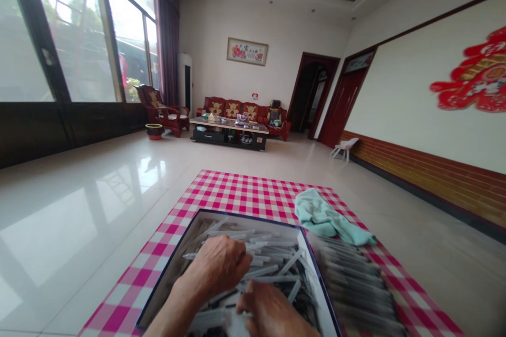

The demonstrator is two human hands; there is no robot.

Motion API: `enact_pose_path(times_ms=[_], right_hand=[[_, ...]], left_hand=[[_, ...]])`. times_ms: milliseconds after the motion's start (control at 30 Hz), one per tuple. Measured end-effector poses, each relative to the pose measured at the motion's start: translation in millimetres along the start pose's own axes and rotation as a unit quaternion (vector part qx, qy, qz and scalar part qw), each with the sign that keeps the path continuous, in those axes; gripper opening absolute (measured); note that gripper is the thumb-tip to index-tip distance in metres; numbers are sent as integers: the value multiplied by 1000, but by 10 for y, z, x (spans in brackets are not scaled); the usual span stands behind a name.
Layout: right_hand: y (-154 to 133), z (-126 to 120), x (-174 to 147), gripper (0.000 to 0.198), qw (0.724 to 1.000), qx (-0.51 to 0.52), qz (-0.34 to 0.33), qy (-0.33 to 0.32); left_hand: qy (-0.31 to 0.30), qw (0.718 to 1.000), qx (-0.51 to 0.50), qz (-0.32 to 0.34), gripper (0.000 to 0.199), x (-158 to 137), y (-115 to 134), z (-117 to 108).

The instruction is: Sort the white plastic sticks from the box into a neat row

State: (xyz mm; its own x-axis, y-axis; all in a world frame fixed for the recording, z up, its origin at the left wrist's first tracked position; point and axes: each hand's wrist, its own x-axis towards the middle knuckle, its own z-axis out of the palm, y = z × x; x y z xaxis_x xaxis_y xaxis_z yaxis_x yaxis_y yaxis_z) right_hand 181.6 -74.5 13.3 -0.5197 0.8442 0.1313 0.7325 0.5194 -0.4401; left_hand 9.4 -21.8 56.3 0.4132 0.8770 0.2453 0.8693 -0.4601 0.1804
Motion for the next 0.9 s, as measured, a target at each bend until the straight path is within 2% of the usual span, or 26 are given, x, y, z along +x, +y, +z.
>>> enact_pose_path(times_ms=[133,300,467,533,700,800,900], right_hand=[[-90,117,167,31,999,41,0,-26],[-187,378,339,28,997,28,70,-16],[-233,457,552,24,992,0,115,-44],[-261,440,632,24,992,-17,107,-69],[-349,372,678,25,995,-68,13,-75],[-398,390,699,26,988,-107,8,-112],[-394,488,723,26,987,-116,29,-105]], left_hand=[[-13,1000,3,-27,35,-12,-58,-86],[-9,999,-5,-48,37,-7,-151,-135],[0,999,-7,-45,38,5,-191,-109],[3,999,-10,-44,38,9,-187,-95],[11,999,-7,-45,37,14,-173,-61],[19,999,-3,-42,37,15,-176,-49],[20,999,-4,-40,36,10,-179,-50]])
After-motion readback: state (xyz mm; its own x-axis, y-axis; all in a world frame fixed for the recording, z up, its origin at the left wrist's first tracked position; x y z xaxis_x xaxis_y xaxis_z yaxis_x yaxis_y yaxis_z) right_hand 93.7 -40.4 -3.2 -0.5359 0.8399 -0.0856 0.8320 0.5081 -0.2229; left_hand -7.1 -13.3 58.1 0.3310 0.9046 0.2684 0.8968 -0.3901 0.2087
